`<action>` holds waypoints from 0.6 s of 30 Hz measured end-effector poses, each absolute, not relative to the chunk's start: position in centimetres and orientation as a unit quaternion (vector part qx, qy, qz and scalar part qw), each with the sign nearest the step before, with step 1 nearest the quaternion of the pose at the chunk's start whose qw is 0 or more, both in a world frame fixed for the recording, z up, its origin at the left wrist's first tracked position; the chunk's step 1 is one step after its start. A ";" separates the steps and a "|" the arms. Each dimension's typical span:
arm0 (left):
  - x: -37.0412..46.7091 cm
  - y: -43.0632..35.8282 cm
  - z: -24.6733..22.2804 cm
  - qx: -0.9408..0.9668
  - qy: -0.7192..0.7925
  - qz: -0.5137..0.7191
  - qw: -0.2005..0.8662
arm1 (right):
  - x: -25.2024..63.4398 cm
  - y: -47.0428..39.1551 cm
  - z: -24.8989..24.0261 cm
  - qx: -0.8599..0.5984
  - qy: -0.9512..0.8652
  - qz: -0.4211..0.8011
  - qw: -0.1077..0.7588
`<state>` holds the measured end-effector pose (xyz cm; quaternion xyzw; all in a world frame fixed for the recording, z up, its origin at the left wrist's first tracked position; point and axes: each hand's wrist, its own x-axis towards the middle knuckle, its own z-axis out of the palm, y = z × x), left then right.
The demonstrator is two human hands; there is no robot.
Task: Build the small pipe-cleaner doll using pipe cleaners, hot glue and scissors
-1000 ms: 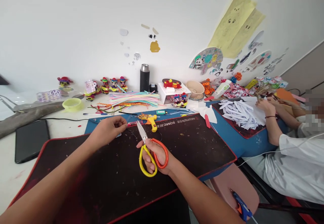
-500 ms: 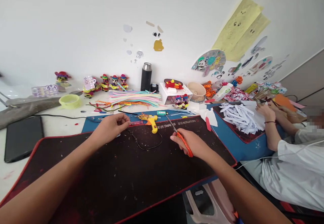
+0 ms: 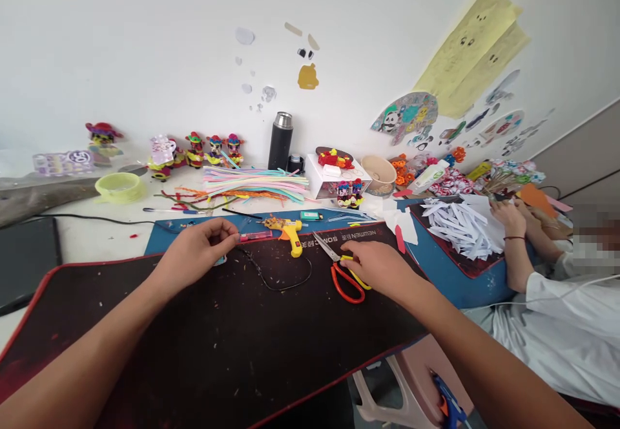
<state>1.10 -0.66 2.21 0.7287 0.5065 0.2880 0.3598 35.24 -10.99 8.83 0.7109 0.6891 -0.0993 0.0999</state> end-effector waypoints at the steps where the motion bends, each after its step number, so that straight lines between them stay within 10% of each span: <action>1: 1.1 -0.7 2.1 0.729 0.503 0.289 0.363 | 34.5 -11.0 9.0 0.713 0.691 -0.100 0.065; 7: 1.2 -1.1 2.0 0.724 0.498 0.298 0.372 | 28.0 -9.5 6.4 0.626 0.764 -0.154 -0.033; 18: 0.7 -0.9 2.1 0.717 0.515 0.301 0.360 | 22.9 -5.2 3.4 0.598 0.794 -0.102 0.038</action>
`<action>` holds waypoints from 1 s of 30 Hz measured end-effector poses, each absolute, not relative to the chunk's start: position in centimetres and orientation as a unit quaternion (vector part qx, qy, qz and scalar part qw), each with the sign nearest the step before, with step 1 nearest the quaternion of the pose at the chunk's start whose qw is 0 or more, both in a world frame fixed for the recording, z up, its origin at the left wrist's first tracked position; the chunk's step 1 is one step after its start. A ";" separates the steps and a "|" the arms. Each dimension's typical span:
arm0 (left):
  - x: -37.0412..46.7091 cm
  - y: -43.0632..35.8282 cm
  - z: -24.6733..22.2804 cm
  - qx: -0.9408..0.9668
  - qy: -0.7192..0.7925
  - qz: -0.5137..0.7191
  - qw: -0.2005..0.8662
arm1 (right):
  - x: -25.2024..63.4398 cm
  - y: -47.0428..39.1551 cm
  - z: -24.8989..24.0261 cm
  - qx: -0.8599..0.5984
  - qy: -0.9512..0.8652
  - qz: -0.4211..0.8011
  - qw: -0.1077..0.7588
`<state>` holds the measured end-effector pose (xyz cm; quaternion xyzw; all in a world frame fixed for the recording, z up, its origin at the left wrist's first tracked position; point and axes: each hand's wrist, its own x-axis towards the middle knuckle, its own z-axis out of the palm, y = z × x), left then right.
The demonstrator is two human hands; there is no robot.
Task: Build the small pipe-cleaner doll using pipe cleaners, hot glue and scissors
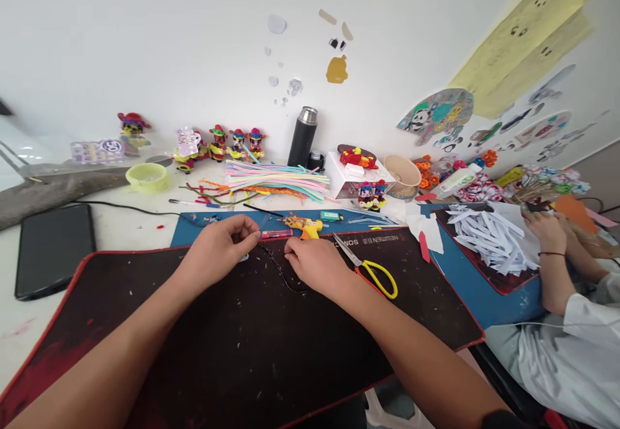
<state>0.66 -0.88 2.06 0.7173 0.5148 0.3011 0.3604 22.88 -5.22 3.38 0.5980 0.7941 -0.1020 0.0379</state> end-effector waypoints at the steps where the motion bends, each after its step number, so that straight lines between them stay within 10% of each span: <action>1: 0.7 -0.9 2.0 0.719 0.512 0.300 0.361 | 22.8 -5.1 3.3 0.596 0.795 -0.100 0.045; 30: 1.0 -1.2 2.3 0.720 0.511 0.296 0.364 | 22.3 -5.1 4.1 0.574 0.803 -0.159 0.001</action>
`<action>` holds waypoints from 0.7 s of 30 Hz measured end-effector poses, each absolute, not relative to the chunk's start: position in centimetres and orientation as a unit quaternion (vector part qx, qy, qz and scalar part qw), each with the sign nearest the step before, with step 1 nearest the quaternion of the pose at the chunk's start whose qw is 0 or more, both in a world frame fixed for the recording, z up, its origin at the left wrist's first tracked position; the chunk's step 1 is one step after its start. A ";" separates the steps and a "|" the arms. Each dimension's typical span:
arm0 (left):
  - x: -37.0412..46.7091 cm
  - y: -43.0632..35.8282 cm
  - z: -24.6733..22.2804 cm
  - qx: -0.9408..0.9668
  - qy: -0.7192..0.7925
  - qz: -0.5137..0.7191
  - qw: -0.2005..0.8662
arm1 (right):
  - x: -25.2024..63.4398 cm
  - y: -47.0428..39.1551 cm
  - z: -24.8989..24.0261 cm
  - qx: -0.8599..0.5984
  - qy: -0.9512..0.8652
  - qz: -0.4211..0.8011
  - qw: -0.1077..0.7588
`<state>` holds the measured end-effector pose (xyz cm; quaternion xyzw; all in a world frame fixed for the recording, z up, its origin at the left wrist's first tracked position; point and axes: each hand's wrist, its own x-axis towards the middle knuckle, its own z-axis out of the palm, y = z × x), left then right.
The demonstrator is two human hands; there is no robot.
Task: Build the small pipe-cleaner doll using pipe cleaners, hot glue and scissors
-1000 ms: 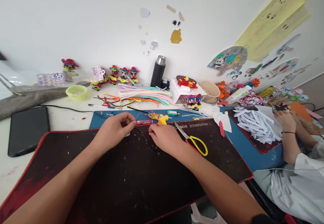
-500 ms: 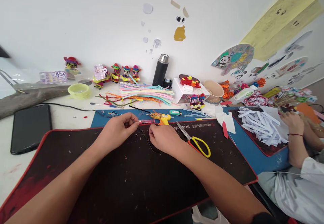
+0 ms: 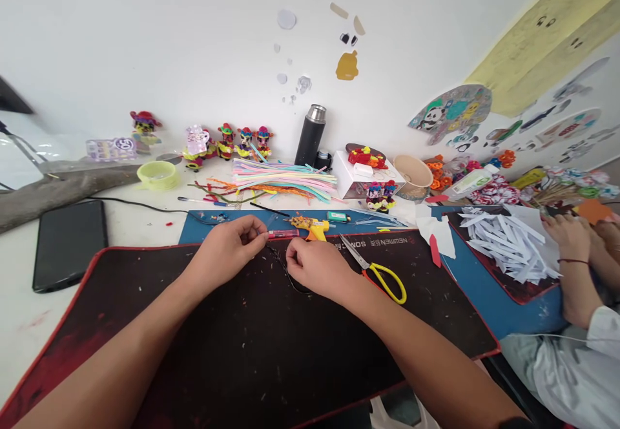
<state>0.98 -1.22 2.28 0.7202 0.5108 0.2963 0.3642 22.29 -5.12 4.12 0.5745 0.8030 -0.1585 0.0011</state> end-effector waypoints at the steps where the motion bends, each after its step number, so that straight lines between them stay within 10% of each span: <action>1: 1.0 -1.2 2.3 0.721 0.509 0.298 0.364 | 22.2 -5.3 4.2 0.566 0.807 -0.170 -0.010; 14: 0.9 -1.0 2.3 0.726 0.508 0.306 0.347 | 19.4 -6.5 2.4 0.475 0.864 -0.165 -0.017; 21: 0.8 -1.0 2.7 0.701 0.502 0.314 0.397 | 20.8 -5.5 2.5 0.535 0.763 -0.310 -0.185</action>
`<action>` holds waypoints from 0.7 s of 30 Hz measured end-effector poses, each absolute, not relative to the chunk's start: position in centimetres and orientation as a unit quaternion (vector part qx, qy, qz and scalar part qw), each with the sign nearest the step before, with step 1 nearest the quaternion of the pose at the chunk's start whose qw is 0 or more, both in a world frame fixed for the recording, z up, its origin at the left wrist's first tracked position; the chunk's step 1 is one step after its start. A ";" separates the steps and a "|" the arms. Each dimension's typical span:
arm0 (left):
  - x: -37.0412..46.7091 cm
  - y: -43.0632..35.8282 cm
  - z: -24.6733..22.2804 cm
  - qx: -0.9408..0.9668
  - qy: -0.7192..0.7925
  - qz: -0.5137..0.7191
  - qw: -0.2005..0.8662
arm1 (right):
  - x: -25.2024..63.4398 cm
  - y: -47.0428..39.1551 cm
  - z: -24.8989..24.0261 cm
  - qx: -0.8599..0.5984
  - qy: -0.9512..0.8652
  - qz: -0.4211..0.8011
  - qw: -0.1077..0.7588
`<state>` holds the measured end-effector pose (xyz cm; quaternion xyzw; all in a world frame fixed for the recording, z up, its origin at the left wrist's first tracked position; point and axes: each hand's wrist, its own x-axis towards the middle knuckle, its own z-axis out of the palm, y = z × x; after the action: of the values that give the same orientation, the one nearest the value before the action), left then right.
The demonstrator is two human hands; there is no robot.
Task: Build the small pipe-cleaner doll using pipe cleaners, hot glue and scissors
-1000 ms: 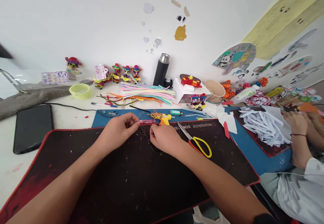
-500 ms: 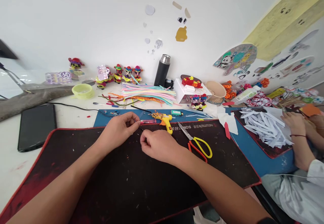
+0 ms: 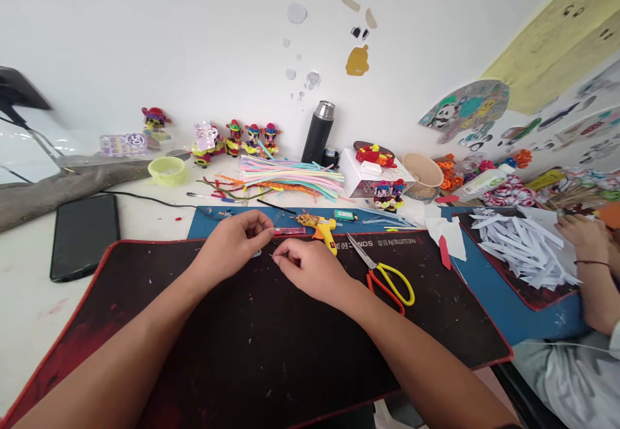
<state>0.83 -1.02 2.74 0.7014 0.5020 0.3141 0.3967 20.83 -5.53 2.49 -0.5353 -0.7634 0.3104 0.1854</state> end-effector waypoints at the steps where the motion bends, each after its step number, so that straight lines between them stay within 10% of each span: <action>1: 0.8 -1.0 2.8 0.696 0.499 0.314 0.410 | 20.9 -5.4 2.2 -0.538 -0.743 0.336 0.216; 11: 0.7 -0.5 2.4 0.608 0.478 0.347 0.531 | 19.7 -2.8 0.2 -0.487 -0.543 0.537 0.423; 21: 0.3 -0.2 1.7 0.566 0.473 0.365 0.568 | 18.4 -1.0 0.9 -0.455 -0.495 0.584 0.456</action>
<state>0.33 -0.15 1.67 0.5665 0.4729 0.3649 0.5678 18.36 -0.95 0.85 -0.4549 -0.4946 0.5837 0.4558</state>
